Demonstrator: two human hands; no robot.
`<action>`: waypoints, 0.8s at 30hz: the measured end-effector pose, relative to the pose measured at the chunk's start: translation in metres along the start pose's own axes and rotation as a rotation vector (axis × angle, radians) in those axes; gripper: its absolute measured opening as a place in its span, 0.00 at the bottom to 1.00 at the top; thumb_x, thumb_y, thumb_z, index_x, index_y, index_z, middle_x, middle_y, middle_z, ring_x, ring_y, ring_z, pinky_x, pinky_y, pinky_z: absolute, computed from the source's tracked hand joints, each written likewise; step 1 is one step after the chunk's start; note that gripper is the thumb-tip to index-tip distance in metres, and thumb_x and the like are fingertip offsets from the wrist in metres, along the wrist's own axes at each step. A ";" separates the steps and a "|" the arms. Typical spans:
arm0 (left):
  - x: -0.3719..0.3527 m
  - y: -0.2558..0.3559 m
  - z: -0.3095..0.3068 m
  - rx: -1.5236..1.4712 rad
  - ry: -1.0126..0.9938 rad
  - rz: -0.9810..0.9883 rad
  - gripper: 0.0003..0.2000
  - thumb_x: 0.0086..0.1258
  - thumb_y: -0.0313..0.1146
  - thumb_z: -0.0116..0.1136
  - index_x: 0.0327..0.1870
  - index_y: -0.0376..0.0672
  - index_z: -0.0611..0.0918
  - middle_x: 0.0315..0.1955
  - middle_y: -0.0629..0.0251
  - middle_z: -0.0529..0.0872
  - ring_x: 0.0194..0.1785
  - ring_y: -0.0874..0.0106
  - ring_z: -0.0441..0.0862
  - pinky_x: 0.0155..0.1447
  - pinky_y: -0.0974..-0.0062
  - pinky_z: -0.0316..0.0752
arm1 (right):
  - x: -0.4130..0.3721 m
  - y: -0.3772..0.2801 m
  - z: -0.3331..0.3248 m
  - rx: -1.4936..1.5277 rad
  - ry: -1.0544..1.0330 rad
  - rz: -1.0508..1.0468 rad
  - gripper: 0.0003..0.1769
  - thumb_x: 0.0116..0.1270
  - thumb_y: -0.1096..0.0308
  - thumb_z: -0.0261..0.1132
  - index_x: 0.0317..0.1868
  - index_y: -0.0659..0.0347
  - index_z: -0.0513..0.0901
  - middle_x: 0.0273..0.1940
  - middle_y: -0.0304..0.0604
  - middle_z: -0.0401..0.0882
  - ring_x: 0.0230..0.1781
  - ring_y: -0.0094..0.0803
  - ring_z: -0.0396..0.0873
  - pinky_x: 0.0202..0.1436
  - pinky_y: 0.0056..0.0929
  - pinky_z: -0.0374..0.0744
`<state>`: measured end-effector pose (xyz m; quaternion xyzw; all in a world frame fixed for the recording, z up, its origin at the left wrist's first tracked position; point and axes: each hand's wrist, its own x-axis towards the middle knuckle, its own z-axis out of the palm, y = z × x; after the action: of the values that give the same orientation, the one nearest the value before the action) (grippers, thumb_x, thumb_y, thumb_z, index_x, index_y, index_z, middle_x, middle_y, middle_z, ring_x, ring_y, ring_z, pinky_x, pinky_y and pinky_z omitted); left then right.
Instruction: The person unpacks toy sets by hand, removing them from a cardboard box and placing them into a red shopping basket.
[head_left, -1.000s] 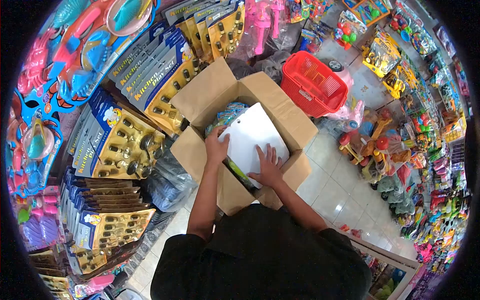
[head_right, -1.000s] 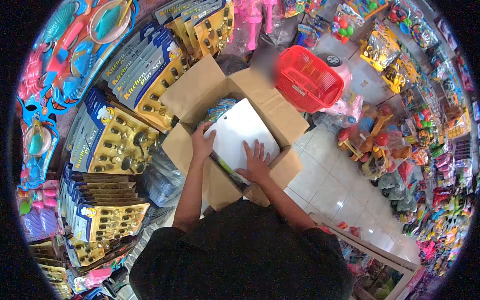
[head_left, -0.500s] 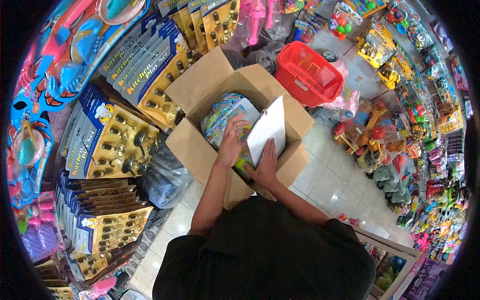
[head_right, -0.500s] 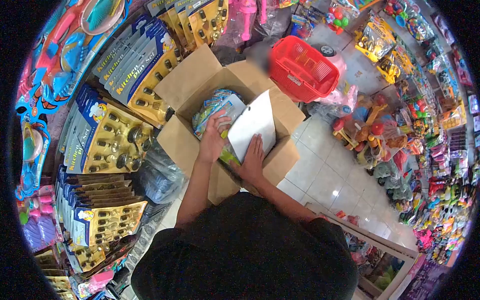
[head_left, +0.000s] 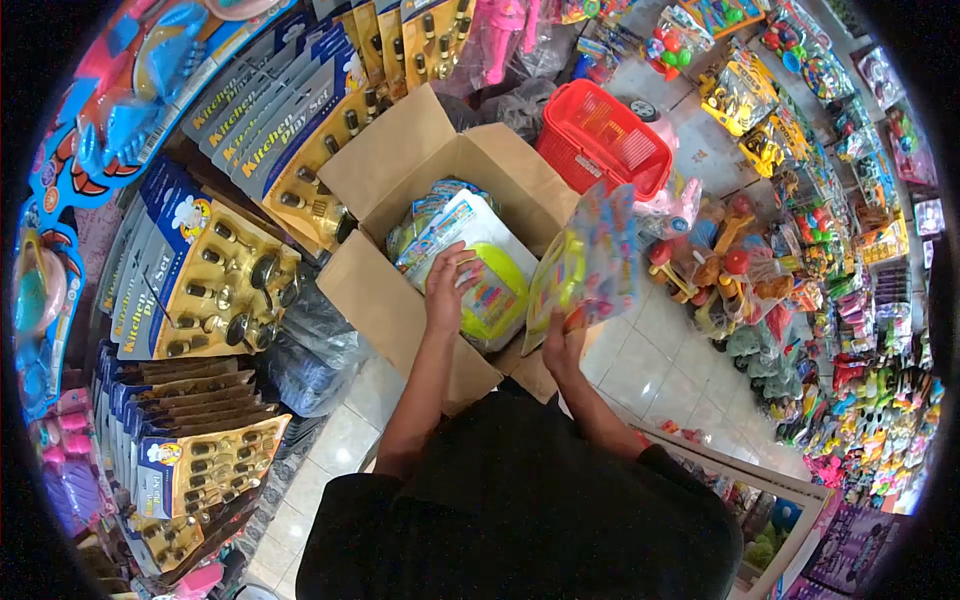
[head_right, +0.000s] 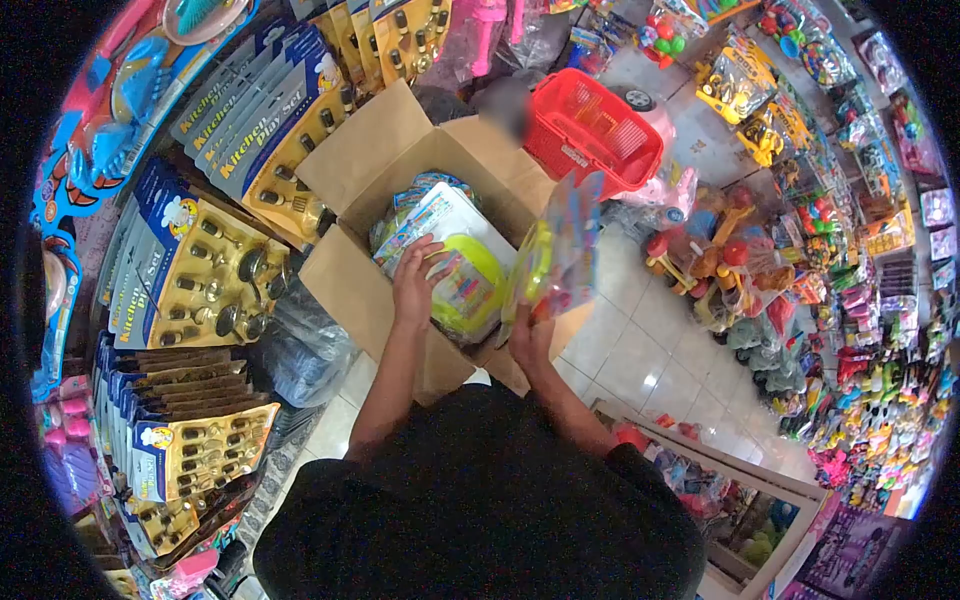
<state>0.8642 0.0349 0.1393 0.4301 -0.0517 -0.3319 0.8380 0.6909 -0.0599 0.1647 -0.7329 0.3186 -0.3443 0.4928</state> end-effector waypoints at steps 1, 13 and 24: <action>0.000 -0.001 -0.006 0.034 0.002 -0.005 0.16 0.76 0.39 0.45 0.58 0.42 0.74 0.49 0.63 0.81 0.51 0.73 0.78 0.51 0.73 0.76 | 0.002 -0.006 -0.003 0.090 0.066 0.019 0.18 0.72 0.69 0.53 0.59 0.67 0.68 0.51 0.47 0.75 0.53 0.33 0.73 0.57 0.33 0.70; 0.016 0.048 -0.035 0.199 -0.427 -0.096 0.30 0.64 0.35 0.65 0.65 0.40 0.66 0.55 0.63 0.78 0.57 0.73 0.76 0.63 0.71 0.69 | 0.055 -0.024 -0.052 0.772 -0.102 0.525 0.20 0.68 0.61 0.59 0.53 0.70 0.75 0.45 0.48 0.82 0.43 0.35 0.83 0.48 0.32 0.81; -0.063 0.054 -0.109 0.197 0.209 -0.086 0.19 0.64 0.29 0.62 0.55 0.36 0.73 0.43 0.62 0.84 0.45 0.72 0.82 0.50 0.72 0.77 | 0.105 0.039 0.043 0.215 -0.384 0.231 0.30 0.69 0.46 0.58 0.52 0.69 0.75 0.48 0.49 0.79 0.49 0.33 0.76 0.56 0.32 0.72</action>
<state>0.8839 0.1700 0.1245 0.5443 0.0221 -0.3140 0.7776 0.7797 -0.1354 0.1360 -0.6870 0.2624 -0.1718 0.6555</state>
